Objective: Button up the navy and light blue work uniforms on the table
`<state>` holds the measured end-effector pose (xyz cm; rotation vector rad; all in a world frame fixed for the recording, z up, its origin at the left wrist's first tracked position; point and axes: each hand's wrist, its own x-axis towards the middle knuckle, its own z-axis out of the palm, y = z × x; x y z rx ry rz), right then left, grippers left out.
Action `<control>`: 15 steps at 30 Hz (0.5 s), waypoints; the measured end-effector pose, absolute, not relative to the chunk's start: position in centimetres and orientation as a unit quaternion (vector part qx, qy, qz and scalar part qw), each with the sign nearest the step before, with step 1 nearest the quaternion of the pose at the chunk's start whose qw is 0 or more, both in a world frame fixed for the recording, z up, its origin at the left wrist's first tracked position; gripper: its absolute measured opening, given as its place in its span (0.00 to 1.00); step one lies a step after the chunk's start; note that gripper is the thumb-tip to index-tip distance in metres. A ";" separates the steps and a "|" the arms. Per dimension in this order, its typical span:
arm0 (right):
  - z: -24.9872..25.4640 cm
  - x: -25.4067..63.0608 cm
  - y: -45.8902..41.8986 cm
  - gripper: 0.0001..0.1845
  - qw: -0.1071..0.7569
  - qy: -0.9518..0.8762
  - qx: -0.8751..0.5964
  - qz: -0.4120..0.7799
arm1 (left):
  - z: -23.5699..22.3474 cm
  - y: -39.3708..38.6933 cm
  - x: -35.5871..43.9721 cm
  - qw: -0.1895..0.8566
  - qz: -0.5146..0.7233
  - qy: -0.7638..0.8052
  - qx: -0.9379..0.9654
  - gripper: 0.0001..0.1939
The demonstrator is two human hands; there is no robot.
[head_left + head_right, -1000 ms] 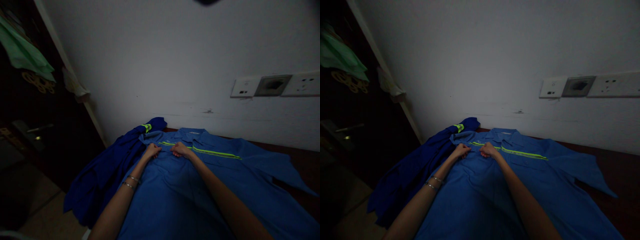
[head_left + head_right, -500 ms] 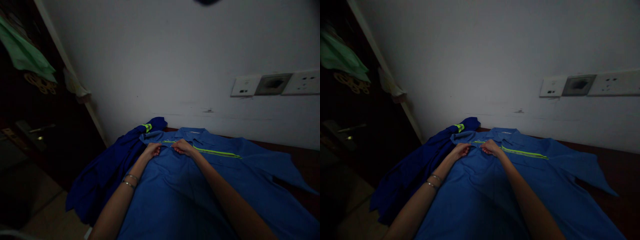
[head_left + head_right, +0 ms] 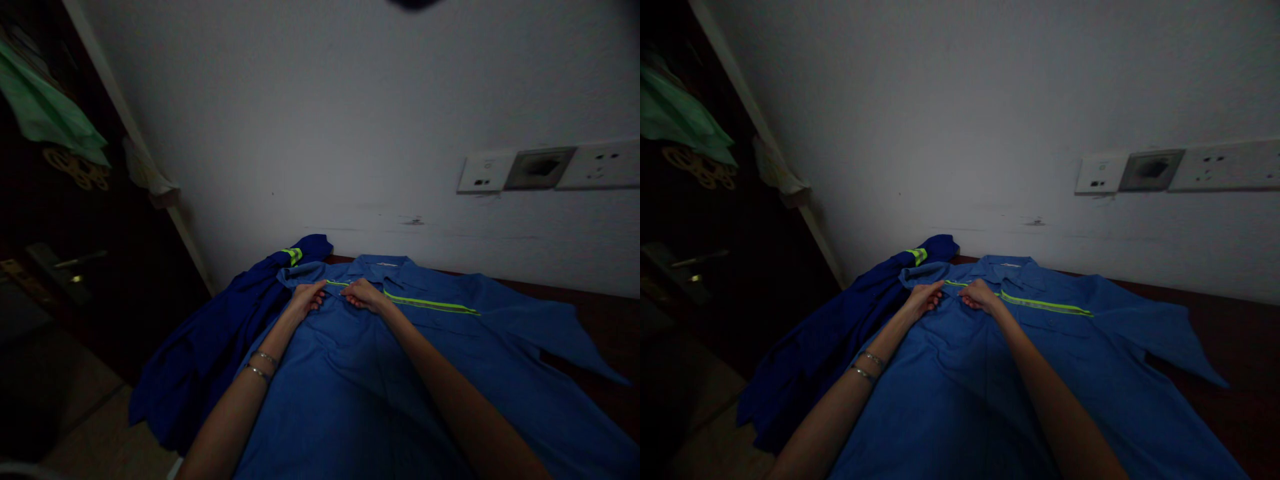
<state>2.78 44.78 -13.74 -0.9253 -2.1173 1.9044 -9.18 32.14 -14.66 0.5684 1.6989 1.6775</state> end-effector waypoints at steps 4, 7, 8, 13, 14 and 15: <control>-13.6 2.9 44.6 0.13 0.071 -0.705 -0.306 0.636 | -15.3 32.6 -8.5 0.317 0.617 0.685 0.221 0.17; -13.5 2.9 44.3 0.12 0.072 -0.703 -0.311 0.635 | -15.8 32.9 -7.9 0.306 0.610 0.701 0.209 0.16; -13.6 2.9 44.3 0.12 0.072 -0.703 -0.313 0.635 | -15.9 33.0 -7.8 0.305 0.613 0.700 0.203 0.16; -13.6 2.8 44.2 0.12 0.061 -0.705 -0.333 0.623 | -16.0 33.2 -7.7 0.313 0.651 0.671 0.169 0.13; -13.6 2.8 44.2 0.12 0.058 -0.707 -0.336 0.620 | -16.0 33.2 -7.6 0.314 0.657 0.666 0.163 0.13; -13.6 2.8 44.2 0.12 0.055 -0.708 -0.338 0.618 | -16.0 33.2 -7.6 0.315 0.661 0.663 0.157 0.12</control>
